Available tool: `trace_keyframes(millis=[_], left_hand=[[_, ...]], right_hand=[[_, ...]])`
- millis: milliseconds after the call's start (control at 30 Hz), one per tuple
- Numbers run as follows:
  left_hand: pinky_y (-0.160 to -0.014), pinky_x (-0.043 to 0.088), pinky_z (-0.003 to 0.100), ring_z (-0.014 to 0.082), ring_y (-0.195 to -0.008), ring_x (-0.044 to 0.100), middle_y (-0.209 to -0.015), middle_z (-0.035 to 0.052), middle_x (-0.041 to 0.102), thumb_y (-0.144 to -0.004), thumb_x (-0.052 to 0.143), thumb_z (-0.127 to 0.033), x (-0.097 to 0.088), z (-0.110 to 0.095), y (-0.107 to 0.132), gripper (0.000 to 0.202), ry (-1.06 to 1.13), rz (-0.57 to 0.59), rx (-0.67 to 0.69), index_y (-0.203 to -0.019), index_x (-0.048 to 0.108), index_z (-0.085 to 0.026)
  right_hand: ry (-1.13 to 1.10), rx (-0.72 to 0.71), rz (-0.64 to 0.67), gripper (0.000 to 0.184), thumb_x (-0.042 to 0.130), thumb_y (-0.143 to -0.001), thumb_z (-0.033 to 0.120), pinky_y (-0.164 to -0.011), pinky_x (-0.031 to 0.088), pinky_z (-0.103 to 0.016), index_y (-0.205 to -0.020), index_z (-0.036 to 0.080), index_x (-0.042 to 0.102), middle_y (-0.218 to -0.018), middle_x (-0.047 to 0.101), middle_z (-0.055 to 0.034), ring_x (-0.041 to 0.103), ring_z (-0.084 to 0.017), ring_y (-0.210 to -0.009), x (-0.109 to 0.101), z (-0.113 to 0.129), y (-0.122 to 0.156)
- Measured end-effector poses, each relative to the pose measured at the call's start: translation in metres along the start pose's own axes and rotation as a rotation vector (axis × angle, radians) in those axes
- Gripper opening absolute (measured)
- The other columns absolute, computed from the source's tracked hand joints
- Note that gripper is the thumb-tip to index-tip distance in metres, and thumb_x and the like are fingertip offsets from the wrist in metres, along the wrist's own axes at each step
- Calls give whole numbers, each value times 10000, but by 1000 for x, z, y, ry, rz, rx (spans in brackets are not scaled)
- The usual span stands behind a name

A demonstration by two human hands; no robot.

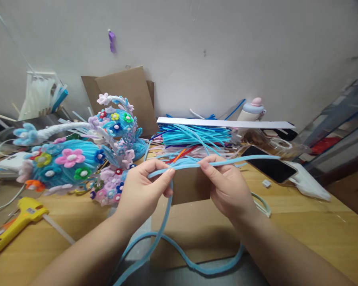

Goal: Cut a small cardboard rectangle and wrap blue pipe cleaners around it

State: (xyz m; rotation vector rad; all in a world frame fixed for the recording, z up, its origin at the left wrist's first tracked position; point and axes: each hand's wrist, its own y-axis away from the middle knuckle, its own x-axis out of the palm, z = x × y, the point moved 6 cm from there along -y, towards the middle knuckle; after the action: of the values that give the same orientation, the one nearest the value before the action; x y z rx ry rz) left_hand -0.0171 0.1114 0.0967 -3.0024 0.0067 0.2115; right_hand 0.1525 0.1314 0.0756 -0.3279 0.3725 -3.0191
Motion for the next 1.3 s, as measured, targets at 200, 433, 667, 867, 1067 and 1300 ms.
trace_keyframes(millis=[200,433,667,867,1067,1300], left_hand=[[-532,407,187,84,-479,543,-471,-51,591,-796,613,-304,1,5,-2,143,46,12,4,-739,574,-180],[-549,432,218,112,-500,566,-500,-28,612,-803,596,-354,3,8,-6,184,95,65,-36,-765,580,-175],[-552,435,224,118,-509,568,-518,-21,619,-765,643,-337,2,6,-6,194,-11,93,-53,-770,557,-163],[-582,434,218,108,-526,568,-522,-23,623,-801,600,-355,1,4,-6,197,-23,58,-10,-747,586,-166],[-525,435,215,115,-484,561,-508,-22,608,-777,618,-359,4,7,-10,200,-39,133,-69,-789,598,-160],[-425,347,177,84,-428,478,-476,-43,549,-772,617,-332,-12,-9,-6,169,-221,-10,59,-722,596,-172]], right_hand=[[-24,-4,-34,156,632,-795,356,-775,420,-311,-797,208,582,-781,613,2,571,-171,-786,-1,-2,-1],[-24,-23,-74,170,635,-785,363,-768,432,-319,-764,204,576,-774,586,-8,556,-176,-786,-1,0,-1],[20,-35,-77,157,627,-792,353,-702,431,-287,-750,209,582,-729,590,1,540,-156,-726,-1,2,1],[-22,-17,-76,138,624,-801,332,-723,415,-285,-759,207,585,-748,577,6,534,-151,-739,0,3,2],[107,-74,-104,162,619,-797,367,-706,408,-280,-757,214,584,-735,585,4,536,-166,-763,-5,2,2],[-192,52,29,232,648,-763,426,-812,432,-339,-894,247,579,-886,635,-22,576,-198,-890,13,-10,5]])
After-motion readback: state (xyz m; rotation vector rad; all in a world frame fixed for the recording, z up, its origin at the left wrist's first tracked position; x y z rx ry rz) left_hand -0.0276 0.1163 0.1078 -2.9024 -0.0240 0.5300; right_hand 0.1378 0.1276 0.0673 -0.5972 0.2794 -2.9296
